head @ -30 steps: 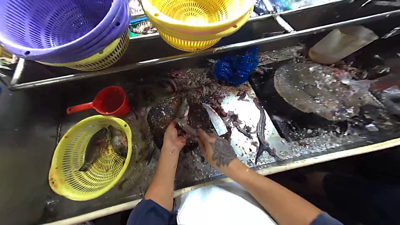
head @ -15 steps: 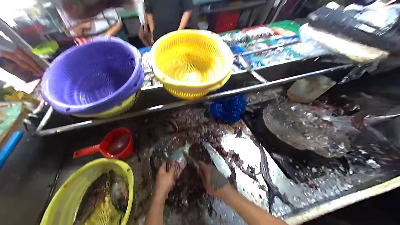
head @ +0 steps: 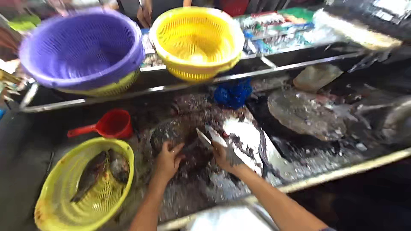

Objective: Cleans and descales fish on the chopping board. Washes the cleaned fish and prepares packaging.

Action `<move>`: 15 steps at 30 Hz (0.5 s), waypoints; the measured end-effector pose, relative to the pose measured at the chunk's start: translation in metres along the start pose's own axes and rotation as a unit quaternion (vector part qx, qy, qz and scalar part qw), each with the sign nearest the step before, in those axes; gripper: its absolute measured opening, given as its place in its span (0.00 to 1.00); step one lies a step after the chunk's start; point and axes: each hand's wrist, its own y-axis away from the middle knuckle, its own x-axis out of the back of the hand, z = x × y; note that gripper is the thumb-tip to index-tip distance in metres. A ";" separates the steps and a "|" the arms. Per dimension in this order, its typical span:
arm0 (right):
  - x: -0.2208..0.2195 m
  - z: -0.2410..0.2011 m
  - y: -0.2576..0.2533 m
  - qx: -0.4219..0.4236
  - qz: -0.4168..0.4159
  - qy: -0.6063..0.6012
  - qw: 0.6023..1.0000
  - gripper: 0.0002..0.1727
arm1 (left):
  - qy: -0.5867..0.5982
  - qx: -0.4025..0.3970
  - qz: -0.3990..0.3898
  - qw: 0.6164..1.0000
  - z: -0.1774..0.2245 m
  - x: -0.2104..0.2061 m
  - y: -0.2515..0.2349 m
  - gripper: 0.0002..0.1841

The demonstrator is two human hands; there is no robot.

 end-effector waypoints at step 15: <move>0.004 0.018 0.016 -0.074 -0.041 0.130 0.988 0.21 | 0.192 0.256 -0.026 0.947 0.044 -0.032 0.016 0.36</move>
